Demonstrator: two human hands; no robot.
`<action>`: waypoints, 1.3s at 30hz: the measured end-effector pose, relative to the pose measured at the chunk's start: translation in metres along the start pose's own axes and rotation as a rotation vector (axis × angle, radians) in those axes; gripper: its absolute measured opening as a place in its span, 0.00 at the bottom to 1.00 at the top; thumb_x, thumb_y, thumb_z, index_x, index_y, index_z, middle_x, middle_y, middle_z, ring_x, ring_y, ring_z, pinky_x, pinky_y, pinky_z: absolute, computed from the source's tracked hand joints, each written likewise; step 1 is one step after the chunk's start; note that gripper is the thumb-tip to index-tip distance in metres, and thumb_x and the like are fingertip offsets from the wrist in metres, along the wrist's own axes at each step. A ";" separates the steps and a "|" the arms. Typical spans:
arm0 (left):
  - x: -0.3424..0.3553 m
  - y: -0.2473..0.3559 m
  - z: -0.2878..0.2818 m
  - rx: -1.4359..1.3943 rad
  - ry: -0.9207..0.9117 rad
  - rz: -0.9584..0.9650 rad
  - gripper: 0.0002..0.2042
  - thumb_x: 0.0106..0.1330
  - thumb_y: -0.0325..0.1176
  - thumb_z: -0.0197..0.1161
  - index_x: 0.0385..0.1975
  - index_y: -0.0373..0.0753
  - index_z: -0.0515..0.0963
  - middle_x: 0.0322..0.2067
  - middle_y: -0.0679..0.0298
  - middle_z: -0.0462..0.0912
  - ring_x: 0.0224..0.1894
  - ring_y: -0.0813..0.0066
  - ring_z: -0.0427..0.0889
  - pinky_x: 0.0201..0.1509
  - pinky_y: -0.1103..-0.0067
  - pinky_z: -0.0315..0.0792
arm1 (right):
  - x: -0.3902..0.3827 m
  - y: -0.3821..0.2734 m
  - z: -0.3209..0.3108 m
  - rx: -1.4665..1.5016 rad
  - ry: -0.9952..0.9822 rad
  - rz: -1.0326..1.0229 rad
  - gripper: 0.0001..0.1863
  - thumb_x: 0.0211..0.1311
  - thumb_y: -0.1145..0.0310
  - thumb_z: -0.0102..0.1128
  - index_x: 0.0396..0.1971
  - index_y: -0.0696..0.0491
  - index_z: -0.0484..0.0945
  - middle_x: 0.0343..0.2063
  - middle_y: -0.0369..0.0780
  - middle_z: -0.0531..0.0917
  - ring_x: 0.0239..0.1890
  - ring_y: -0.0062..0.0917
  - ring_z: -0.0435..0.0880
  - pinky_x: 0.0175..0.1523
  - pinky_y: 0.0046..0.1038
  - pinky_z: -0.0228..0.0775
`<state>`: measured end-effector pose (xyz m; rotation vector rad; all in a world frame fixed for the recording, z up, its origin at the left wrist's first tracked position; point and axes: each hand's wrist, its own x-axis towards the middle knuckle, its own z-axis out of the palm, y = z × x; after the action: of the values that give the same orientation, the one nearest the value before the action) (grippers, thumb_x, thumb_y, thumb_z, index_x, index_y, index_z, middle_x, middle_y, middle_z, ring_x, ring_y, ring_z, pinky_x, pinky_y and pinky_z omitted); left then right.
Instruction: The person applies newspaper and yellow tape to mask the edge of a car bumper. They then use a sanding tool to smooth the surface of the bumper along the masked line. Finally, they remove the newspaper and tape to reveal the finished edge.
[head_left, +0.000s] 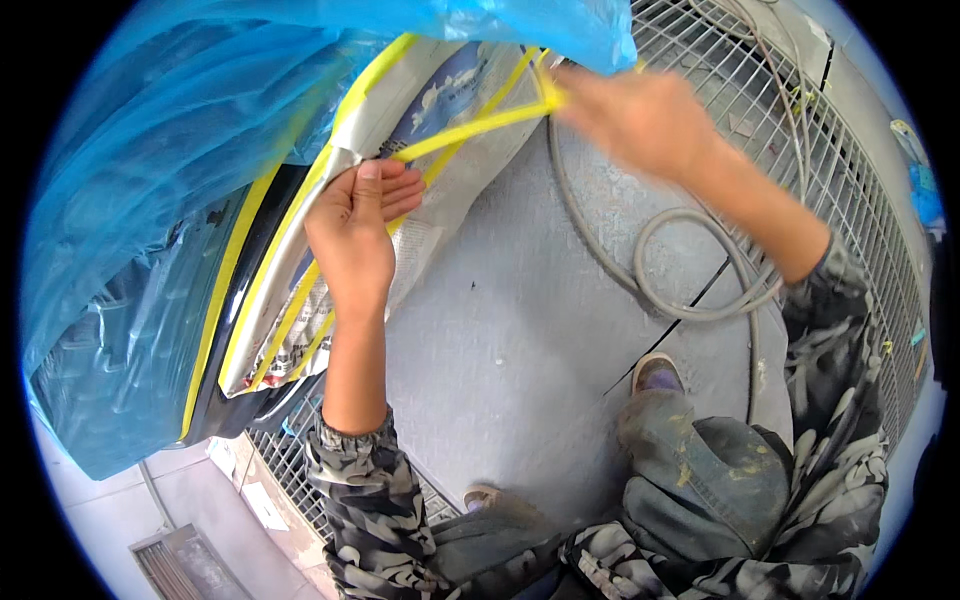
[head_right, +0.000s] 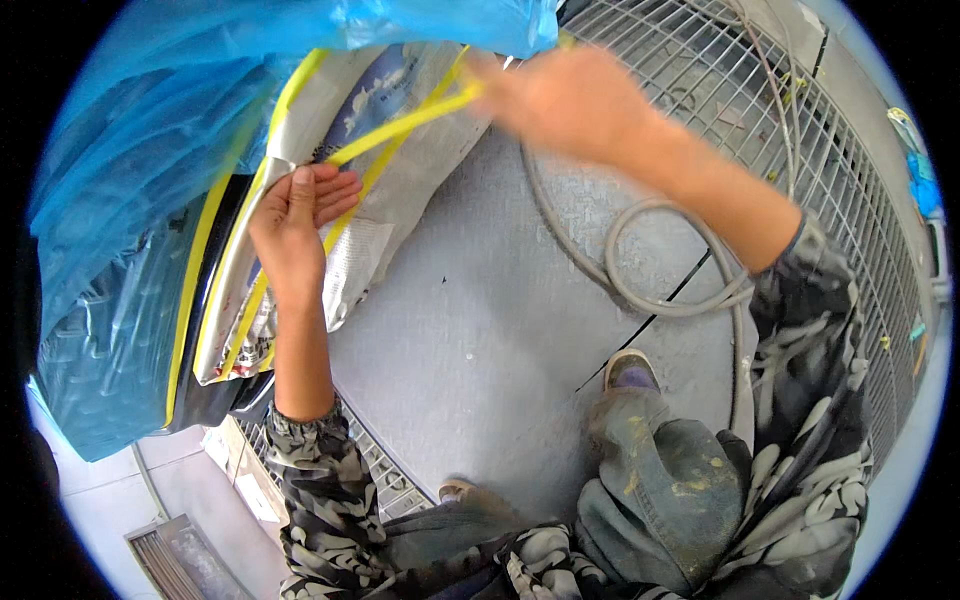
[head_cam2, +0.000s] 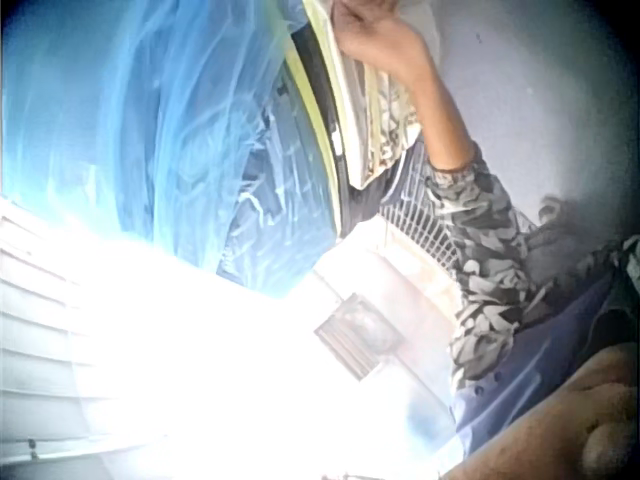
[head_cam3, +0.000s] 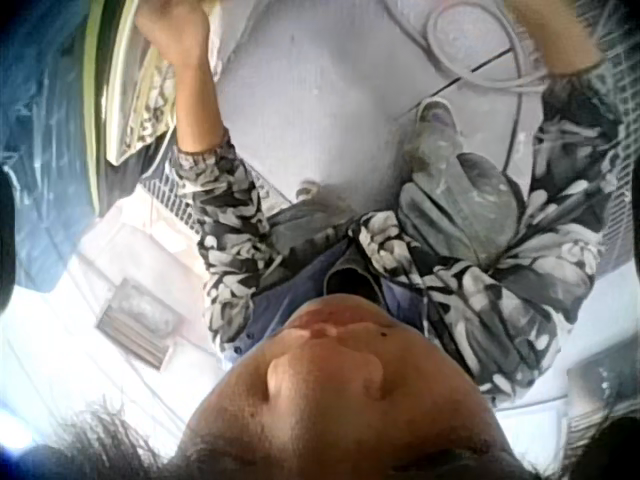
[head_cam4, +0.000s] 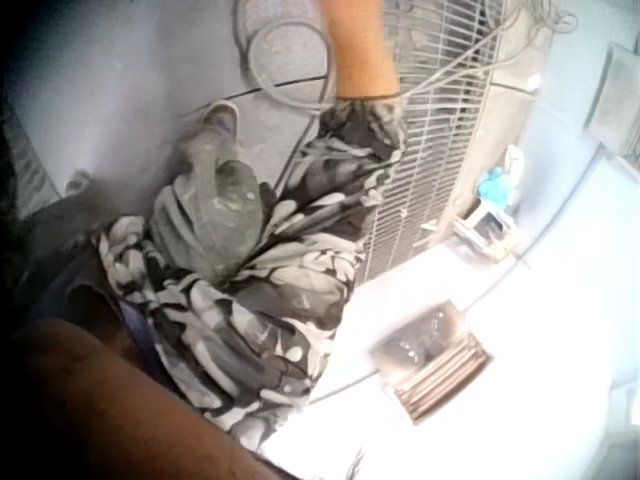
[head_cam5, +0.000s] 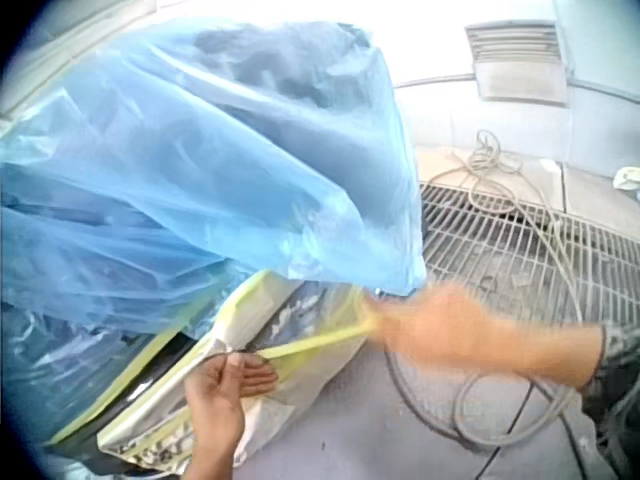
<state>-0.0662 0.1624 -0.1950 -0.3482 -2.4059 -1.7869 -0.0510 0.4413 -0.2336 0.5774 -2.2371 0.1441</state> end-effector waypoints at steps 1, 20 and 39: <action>-0.001 -0.002 0.001 -0.002 -0.006 0.002 0.16 0.75 0.33 0.49 0.36 0.22 0.77 0.32 0.49 0.84 0.35 0.64 0.86 0.41 0.74 0.81 | -0.002 0.024 0.002 -0.186 -0.122 -0.013 0.14 0.63 0.53 0.57 0.38 0.47 0.81 0.14 0.35 0.77 0.14 0.27 0.79 0.18 0.29 0.69; -0.017 -0.007 -0.029 0.153 -0.159 0.006 0.17 0.76 0.32 0.43 0.51 0.22 0.72 0.45 0.46 0.80 0.48 0.61 0.82 0.55 0.72 0.76 | 0.042 0.056 0.041 0.009 0.131 0.143 0.11 0.56 0.59 0.61 0.26 0.51 0.82 0.22 0.44 0.81 0.25 0.42 0.81 0.31 0.41 0.72; 0.098 -0.007 0.145 0.078 -0.180 0.351 0.09 0.69 0.23 0.46 0.39 0.25 0.74 0.38 0.52 0.82 0.40 0.67 0.82 0.45 0.74 0.76 | 0.059 0.050 0.063 0.102 0.329 0.115 0.09 0.54 0.63 0.56 0.21 0.52 0.77 0.18 0.45 0.79 0.21 0.43 0.81 0.27 0.43 0.72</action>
<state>-0.1569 0.3093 -0.2209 -0.8943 -2.3332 -1.5613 -0.1507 0.4468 -0.2279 0.4423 -1.9501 0.3855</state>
